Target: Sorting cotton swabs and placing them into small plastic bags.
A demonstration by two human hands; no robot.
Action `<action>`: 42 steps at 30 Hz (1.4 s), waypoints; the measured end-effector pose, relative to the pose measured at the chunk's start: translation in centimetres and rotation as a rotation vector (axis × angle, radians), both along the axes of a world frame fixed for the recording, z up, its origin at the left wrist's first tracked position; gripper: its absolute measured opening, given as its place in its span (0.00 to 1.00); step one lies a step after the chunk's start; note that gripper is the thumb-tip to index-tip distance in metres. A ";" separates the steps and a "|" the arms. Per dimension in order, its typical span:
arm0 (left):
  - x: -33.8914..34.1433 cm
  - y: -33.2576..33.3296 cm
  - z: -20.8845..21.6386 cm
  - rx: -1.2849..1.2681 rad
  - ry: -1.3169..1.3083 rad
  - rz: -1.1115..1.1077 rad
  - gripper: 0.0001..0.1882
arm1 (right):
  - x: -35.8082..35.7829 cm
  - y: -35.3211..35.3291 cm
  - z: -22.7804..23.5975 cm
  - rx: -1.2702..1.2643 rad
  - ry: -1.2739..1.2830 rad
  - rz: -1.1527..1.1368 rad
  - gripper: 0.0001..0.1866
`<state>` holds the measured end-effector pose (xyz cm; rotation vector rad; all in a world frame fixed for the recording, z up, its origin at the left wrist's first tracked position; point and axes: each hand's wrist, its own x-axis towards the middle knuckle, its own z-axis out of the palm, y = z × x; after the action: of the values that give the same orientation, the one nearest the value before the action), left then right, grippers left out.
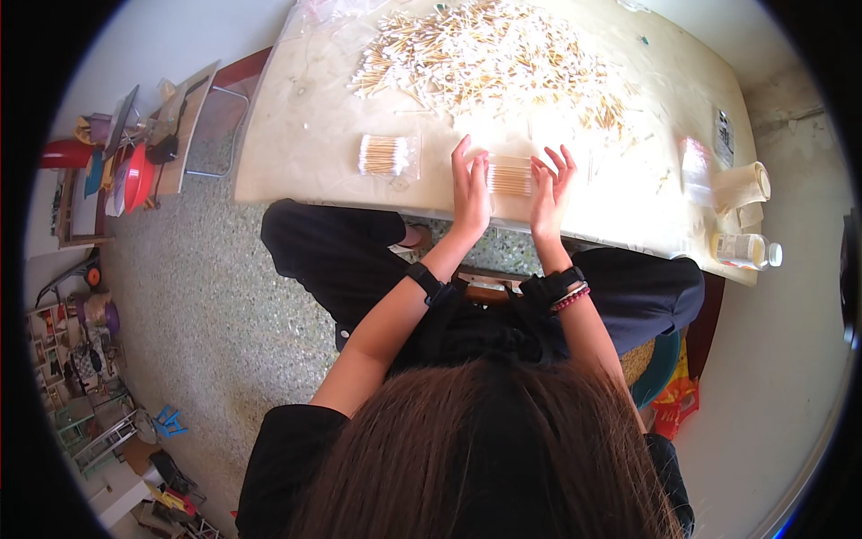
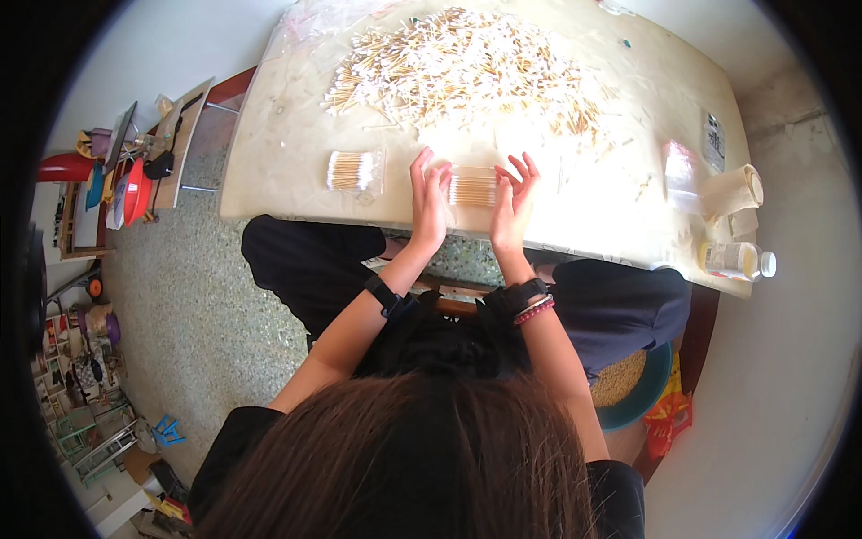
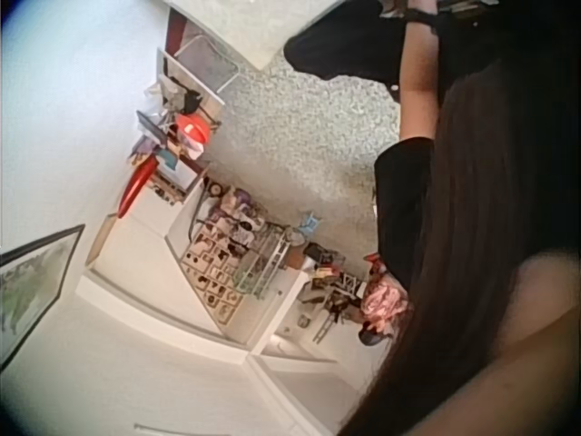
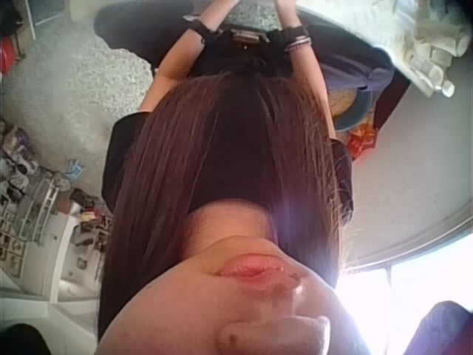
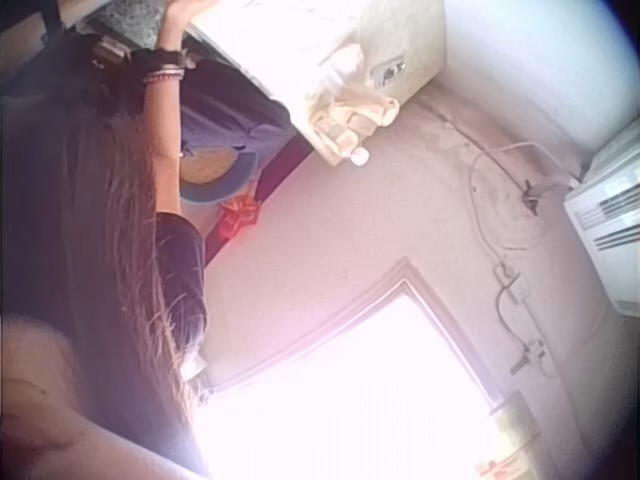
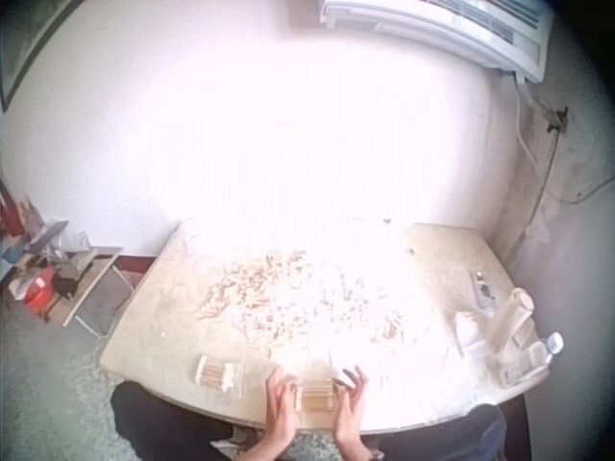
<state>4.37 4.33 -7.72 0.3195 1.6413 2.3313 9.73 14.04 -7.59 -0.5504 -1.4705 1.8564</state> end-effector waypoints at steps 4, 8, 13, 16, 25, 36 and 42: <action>0.5 0.3 -0.6 -0.069 0.060 0.048 0.23 | 0.0 -0.9 0.0 0.074 -0.014 -0.017 0.24; 1.0 0.5 -0.5 -0.118 0.124 0.061 0.23 | 0.2 -1.6 0.0 0.108 -0.027 -0.031 0.24; 1.0 0.2 -0.1 -0.229 0.281 0.174 0.22 | 0.2 -1.6 0.0 0.193 -0.048 -0.057 0.21; -0.5 -0.4 0.9 -0.228 0.432 0.230 0.20 | 0.9 1.0 0.7 0.364 -0.158 0.044 0.15; -3.0 -3.0 2.7 -0.719 0.925 -0.462 0.16 | 1.5 3.8 3.3 1.226 -0.307 0.543 0.14; -2.4 -3.3 1.5 -0.722 1.087 -0.341 0.13 | 1.5 4.1 3.0 1.381 -0.233 0.516 0.13; -2.5 -3.2 1.0 -0.721 1.153 -0.324 0.12 | 1.4 4.2 2.8 1.445 -0.204 0.496 0.12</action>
<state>1.90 1.15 -6.73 1.7774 2.4397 1.1268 11.14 18.23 -4.79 0.3852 -2.7030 0.5717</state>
